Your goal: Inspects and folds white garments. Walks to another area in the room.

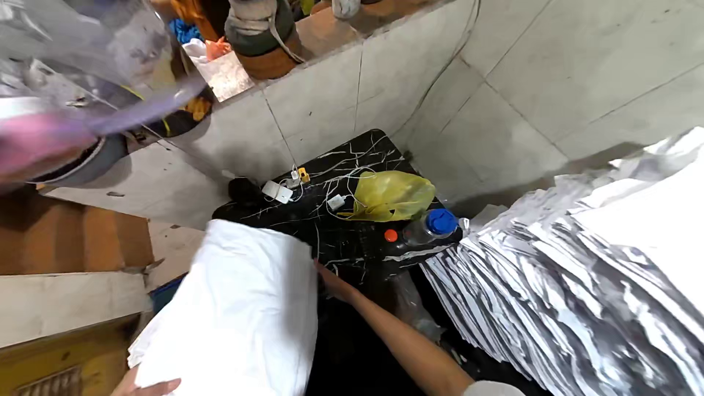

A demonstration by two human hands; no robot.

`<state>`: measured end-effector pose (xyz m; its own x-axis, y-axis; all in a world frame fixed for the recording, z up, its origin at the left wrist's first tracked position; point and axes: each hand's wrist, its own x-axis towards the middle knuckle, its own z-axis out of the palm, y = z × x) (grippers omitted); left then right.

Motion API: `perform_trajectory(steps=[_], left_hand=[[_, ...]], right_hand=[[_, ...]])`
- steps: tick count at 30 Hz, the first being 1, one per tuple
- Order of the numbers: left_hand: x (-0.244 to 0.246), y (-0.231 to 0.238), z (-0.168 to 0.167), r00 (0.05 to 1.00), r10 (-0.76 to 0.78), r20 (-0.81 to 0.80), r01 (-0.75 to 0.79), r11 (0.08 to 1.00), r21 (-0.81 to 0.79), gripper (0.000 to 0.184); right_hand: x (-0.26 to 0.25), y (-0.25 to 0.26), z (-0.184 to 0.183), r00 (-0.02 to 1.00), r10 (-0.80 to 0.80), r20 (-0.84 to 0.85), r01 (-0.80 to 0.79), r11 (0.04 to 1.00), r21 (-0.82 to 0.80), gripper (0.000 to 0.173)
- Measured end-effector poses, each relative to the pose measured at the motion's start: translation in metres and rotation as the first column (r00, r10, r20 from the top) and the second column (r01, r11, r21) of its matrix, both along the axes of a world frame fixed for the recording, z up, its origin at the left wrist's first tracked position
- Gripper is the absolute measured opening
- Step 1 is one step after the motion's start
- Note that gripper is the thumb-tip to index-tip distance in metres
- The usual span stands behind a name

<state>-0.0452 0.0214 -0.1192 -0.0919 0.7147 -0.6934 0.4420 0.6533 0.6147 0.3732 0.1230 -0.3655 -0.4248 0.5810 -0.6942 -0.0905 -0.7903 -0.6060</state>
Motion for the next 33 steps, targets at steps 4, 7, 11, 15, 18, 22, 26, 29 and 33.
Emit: perform_trajectory(steps=[4,7,11,15,18,22,26,29,33], left_hand=[[0.005,0.046,-0.119,0.994,-0.102,-0.033,0.100,0.994,-0.054,0.069],[0.017,0.060,-0.205,0.974,-0.005,-0.226,0.011,1.000,0.028,0.064],[0.075,0.052,-0.240,0.814,0.002,-0.581,0.124,0.976,0.178,0.073],[0.176,0.015,-0.246,0.789,-0.307,-0.532,0.434,0.892,0.130,0.104],[0.256,-0.027,-0.261,0.820,-0.298,-0.488,0.428,0.886,0.177,0.147],[0.276,-0.037,-0.291,0.890,0.354,-0.286,-0.173,0.844,0.508,0.079],[0.211,-0.008,-0.275,0.683,0.730,0.043,-0.723,0.665,0.186,0.051],[0.168,-0.007,-0.287,0.562,0.807,0.179,-0.813,0.579,-0.058,0.062],[0.150,-0.006,-0.293,0.612,0.775,0.160,-0.789,0.610,0.067,0.062]], right_hand=[[0.001,-0.009,-0.029,0.955,-0.287,0.077,0.295,0.946,-0.134,0.075],[0.020,-0.034,-0.053,0.909,-0.399,0.119,0.415,0.890,-0.186,0.075],[0.030,-0.038,-0.043,0.917,-0.323,0.233,0.367,0.912,-0.182,0.062],[0.029,-0.017,-0.028,0.909,-0.189,0.372,0.224,0.973,-0.053,0.061],[0.005,-0.005,0.005,0.929,-0.128,0.346,0.146,0.989,-0.027,0.082],[-0.036,0.005,0.056,0.989,0.118,0.088,-0.122,0.991,0.045,0.072],[-0.043,0.022,0.042,0.919,0.395,0.017,-0.386,0.889,0.245,0.049],[-0.025,0.021,-0.006,0.605,0.435,0.667,-0.772,0.528,0.355,0.061],[-0.009,0.001,-0.048,0.342,0.370,0.864,-0.922,0.309,0.233,0.072]])
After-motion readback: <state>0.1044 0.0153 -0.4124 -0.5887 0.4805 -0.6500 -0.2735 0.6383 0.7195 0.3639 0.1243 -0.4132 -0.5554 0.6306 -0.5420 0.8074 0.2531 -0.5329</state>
